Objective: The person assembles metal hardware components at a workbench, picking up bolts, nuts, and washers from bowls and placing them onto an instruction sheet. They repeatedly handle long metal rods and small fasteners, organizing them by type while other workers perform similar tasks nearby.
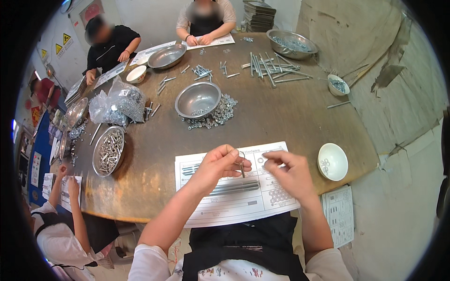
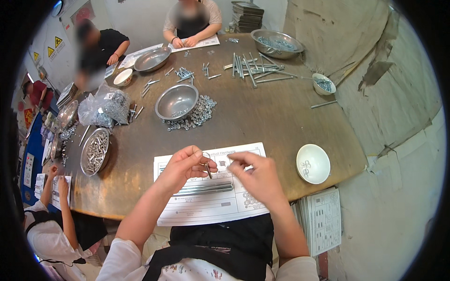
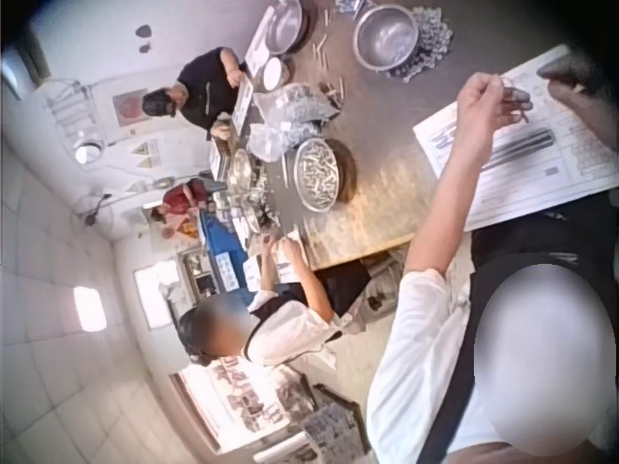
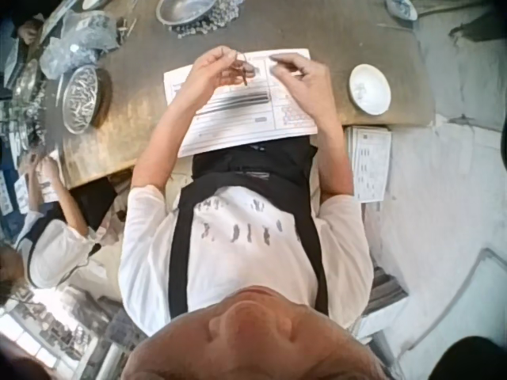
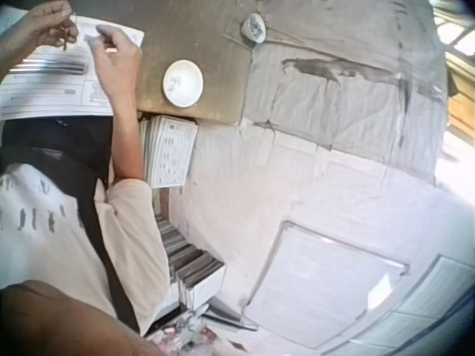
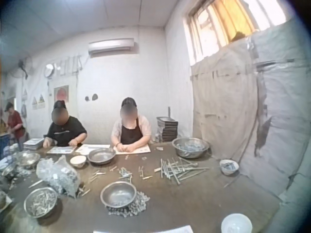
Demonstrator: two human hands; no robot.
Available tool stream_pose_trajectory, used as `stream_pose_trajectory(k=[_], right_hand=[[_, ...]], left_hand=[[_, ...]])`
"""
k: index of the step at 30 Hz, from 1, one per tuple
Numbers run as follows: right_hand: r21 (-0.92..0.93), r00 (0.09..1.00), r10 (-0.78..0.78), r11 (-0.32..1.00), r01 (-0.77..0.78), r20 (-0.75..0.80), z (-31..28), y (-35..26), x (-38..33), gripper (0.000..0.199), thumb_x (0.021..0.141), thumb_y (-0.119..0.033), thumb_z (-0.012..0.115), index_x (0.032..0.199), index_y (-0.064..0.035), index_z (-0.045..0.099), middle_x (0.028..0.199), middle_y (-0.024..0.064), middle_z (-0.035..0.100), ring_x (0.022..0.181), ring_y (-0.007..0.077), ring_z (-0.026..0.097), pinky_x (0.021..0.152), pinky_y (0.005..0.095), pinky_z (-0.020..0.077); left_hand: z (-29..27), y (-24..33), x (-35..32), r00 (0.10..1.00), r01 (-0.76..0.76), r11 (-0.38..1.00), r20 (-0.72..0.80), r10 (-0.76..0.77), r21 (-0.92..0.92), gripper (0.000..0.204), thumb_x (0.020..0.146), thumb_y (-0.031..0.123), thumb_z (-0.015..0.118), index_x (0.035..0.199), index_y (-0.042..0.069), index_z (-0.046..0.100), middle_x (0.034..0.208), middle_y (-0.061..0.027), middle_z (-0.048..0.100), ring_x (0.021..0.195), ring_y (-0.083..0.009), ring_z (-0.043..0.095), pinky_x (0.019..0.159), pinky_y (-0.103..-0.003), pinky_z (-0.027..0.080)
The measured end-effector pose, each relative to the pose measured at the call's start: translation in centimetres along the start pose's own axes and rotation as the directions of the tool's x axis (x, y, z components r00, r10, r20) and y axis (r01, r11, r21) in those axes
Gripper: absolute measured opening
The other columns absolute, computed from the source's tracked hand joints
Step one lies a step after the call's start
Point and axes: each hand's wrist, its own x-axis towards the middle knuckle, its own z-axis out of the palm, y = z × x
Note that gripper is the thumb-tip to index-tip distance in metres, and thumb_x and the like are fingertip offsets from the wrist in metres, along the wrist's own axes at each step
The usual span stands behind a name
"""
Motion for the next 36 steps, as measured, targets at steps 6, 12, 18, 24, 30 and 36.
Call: stream_pose_trajectory(k=[6, 12, 18, 24, 30, 36], right_hand=[[0.095, 0.998, 0.040, 0.995, -0.044, 0.042, -0.1, 1.7, 1.4, 0.022, 0.086, -0.007, 0.066, 0.106, 0.0034, 0.069, 0.084, 0.0080, 0.070, 0.075, 0.0103, 0.063, 0.069, 0.0248, 0.0510], [0.386, 0.964, 0.233, 0.884, -0.264, 0.127, -1.4, 4.7, 0.8, 0.022, 0.087, -0.006, 0.064, 0.106, 0.0031, 0.069, 0.082, 0.0029, 0.067, 0.069, 0.0056, 0.057, 0.058, 0.0206, 0.0451], [0.093, 0.944, 0.326, 0.943, -0.321, -0.043, -3.0, 9.4, -2.0, 0.016, 0.085, -0.004, 0.063, 0.096, 0.0026, 0.073, 0.075, 0.0018, 0.066, 0.062, 0.0047, 0.055, 0.054, 0.0231, 0.0436], [-0.376, 0.996, 0.025, 0.925, -0.056, -0.085, -2.5, 11.5, -2.6, 0.016, 0.080, -0.003, 0.066, 0.094, -0.0039, 0.073, 0.079, 0.0096, 0.067, 0.065, 0.0175, 0.063, 0.060, 0.0295, 0.0486], [-0.495, 0.997, -0.055, 0.869, 0.024, -0.047, -2.1, 11.9, -2.7, 0.013, 0.082, -0.008, 0.066, 0.093, -0.0068, 0.072, 0.085, 0.0127, 0.067, 0.071, 0.0287, 0.066, 0.064, 0.0369, 0.0511], [-0.595, 0.992, -0.033, 0.803, -0.046, -0.121, -4.1, 12.1, 3.0, 0.019, 0.087, -0.013, 0.059, 0.100, -0.0075, 0.071, 0.093, 0.0146, 0.066, 0.086, 0.0338, 0.065, 0.077, 0.0426, 0.0511]], left_hand=[[2.1, -0.5, 1.9, 0.979, 0.161, 0.982, 0.108, -0.172, 0.102, 0.026, 0.102, 0.034, 0.050, 0.098, 0.010, 0.055, 0.097, -0.0107, 0.070, 0.089, -0.0181, 0.069, 0.076, -0.028, 0.054], [3.6, -1.9, 4.3, 0.950, 0.170, 0.969, 0.232, -0.209, 0.179, 0.025, 0.098, 0.029, 0.058, 0.107, 0.006, 0.054, 0.089, -0.0079, 0.069, 0.080, -0.0136, 0.068, 0.071, -0.024, 0.052], [4.7, -6.4, 6.6, 0.989, -0.060, 0.765, 0.144, -0.043, 0.641, 0.015, 0.088, 0.009, 0.068, 0.099, 0.000, 0.070, 0.081, -0.0065, 0.071, 0.072, -0.0107, 0.066, 0.065, -0.026, 0.052], [6.0, -9.1, 6.5, 0.932, -0.296, 0.190, 0.240, 0.271, 0.936, 0.014, 0.080, 0.017, 0.070, 0.088, 0.008, 0.075, 0.082, -0.0078, 0.069, 0.081, -0.0294, 0.066, 0.072, -0.039, 0.053], [6.4, -10.7, 6.0, 0.919, -0.280, 0.130, 0.227, 0.323, 0.951, 0.011, 0.081, 0.016, 0.068, 0.086, 0.008, 0.074, 0.085, -0.0067, 0.067, 0.086, -0.0266, 0.064, 0.072, -0.039, 0.053], [6.2, -9.7, 4.2, 0.893, -0.304, 0.198, 0.207, 0.399, 0.932, 0.015, 0.083, 0.018, 0.068, 0.091, 0.006, 0.073, 0.086, -0.0084, 0.067, 0.085, -0.0274, 0.064, 0.071, -0.039, 0.053]])
